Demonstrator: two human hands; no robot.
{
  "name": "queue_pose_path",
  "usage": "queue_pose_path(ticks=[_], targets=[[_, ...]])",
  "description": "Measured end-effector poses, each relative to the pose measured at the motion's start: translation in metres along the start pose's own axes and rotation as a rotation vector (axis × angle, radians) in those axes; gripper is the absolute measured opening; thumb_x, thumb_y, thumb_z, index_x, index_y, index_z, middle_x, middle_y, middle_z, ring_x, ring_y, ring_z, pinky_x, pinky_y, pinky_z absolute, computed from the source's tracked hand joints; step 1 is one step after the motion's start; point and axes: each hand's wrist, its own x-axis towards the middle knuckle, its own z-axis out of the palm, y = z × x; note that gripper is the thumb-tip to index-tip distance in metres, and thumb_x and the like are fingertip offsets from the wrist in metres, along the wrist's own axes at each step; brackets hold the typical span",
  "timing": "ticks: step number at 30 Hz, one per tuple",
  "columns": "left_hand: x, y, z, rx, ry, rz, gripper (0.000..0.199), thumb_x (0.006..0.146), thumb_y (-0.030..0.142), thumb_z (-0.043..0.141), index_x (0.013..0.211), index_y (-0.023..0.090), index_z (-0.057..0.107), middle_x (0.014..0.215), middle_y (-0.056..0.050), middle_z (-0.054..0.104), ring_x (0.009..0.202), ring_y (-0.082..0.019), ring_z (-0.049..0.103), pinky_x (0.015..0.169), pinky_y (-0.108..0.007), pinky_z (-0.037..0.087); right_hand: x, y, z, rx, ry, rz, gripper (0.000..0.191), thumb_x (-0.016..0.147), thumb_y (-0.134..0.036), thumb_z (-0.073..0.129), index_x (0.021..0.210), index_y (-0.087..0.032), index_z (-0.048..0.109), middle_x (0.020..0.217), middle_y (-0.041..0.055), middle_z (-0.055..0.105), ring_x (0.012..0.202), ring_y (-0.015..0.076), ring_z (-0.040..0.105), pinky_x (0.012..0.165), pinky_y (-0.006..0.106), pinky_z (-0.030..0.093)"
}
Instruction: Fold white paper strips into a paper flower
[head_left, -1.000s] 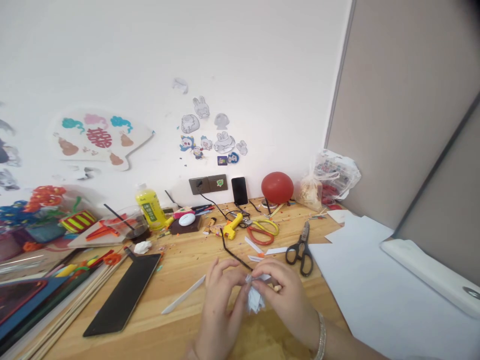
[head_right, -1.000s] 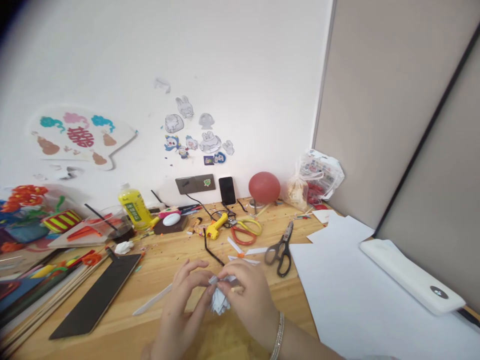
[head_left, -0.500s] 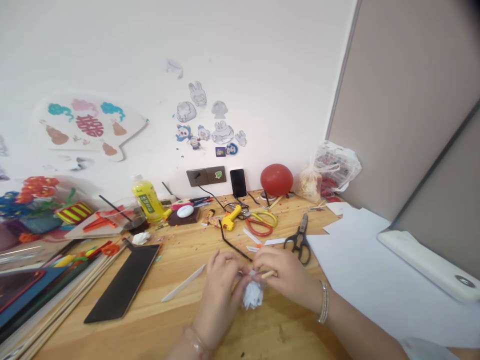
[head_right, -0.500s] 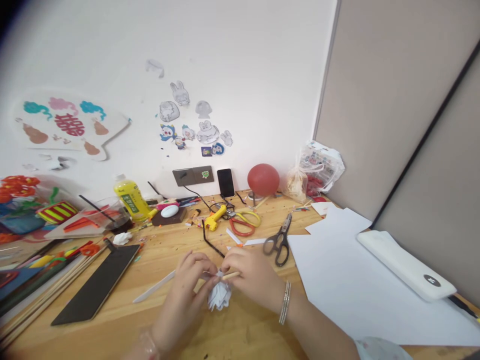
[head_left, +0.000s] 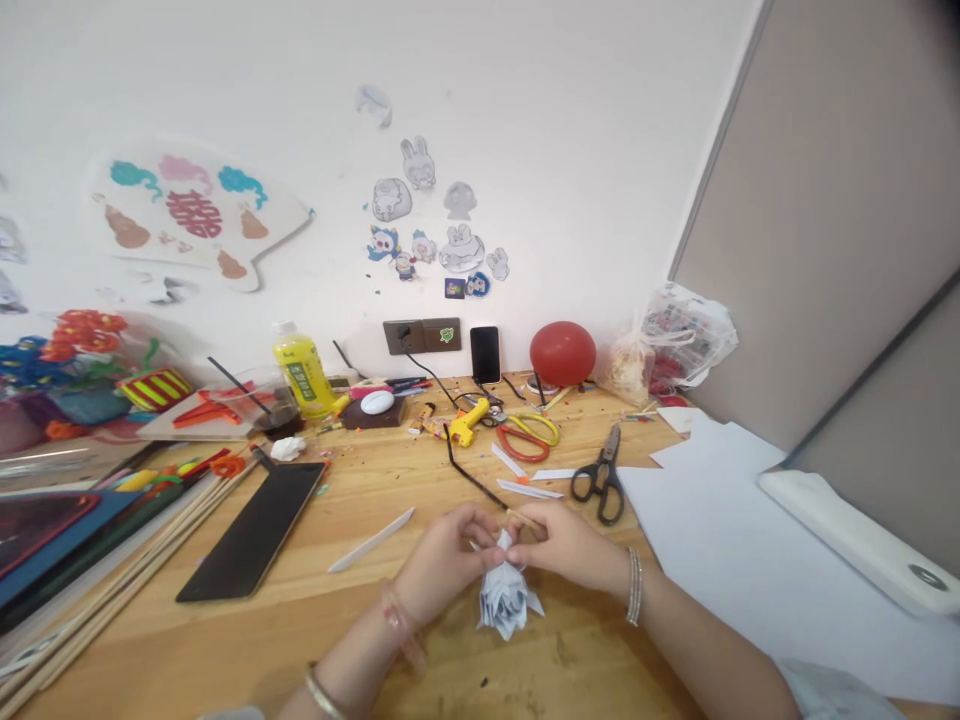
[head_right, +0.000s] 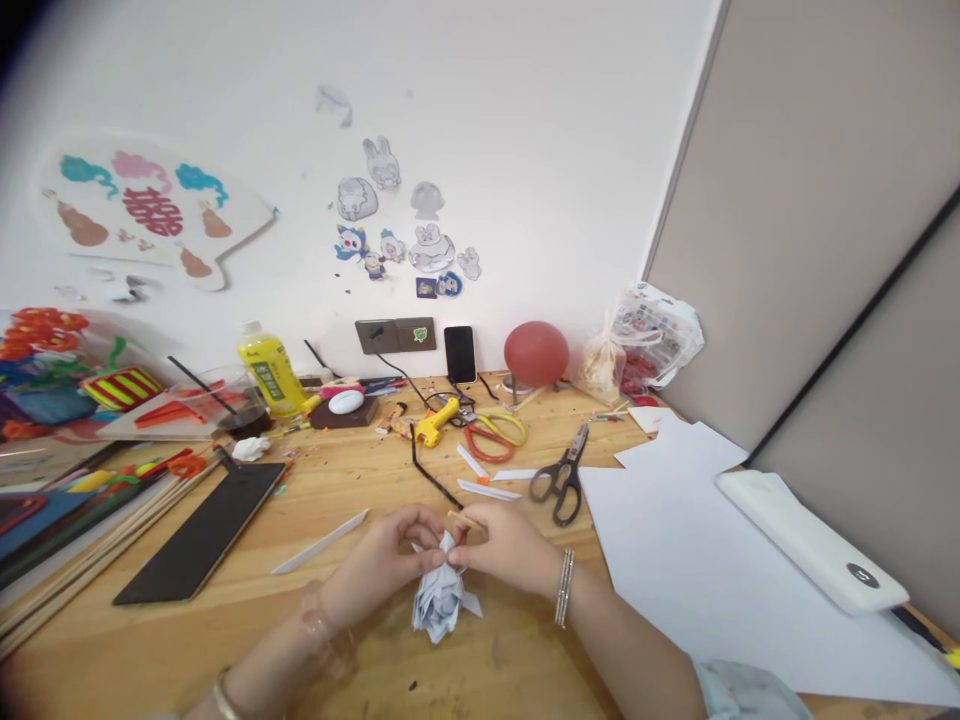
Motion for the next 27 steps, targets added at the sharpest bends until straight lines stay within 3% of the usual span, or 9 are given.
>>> queue_pose_path(ticks=[11,18,27], targets=[[0.0,-0.005,0.002,-0.013,-0.035,-0.036,0.018,0.064,0.031,0.063,0.069,0.014,0.058,0.065,0.0,0.063,0.062,-0.013,0.056,0.056,-0.022,0.041,0.001,0.007,0.005,0.116,0.001,0.056,0.013,0.07,-0.027,0.064,0.069,-0.016,0.057,0.06,-0.0051,0.049,0.058,0.0099,0.044,0.053,0.019,0.032],[0.003,-0.012,0.003,0.014,-0.02,0.083,0.01,0.069,0.025,0.057,0.071,0.015,0.055,0.067,0.001,0.06,0.064,-0.013,0.054,0.059,-0.023,0.041,0.003,0.009,0.008,0.194,0.024,0.015,0.015,0.07,-0.026,0.062,0.068,-0.015,0.052,0.06,-0.0055,0.044,0.057,0.0099,0.041,0.053,0.02,0.031],[-0.001,0.001,0.003,0.093,0.03,0.13,0.006,0.068,0.021,0.055,0.068,0.015,0.055,0.065,0.0,0.057,0.064,-0.013,0.052,0.061,-0.023,0.041,0.004,0.012,0.007,0.29,-0.038,0.044,0.019,0.067,-0.028,0.065,0.075,-0.015,0.055,0.069,-0.0027,0.052,0.065,0.0124,0.048,0.059,0.022,0.036]])
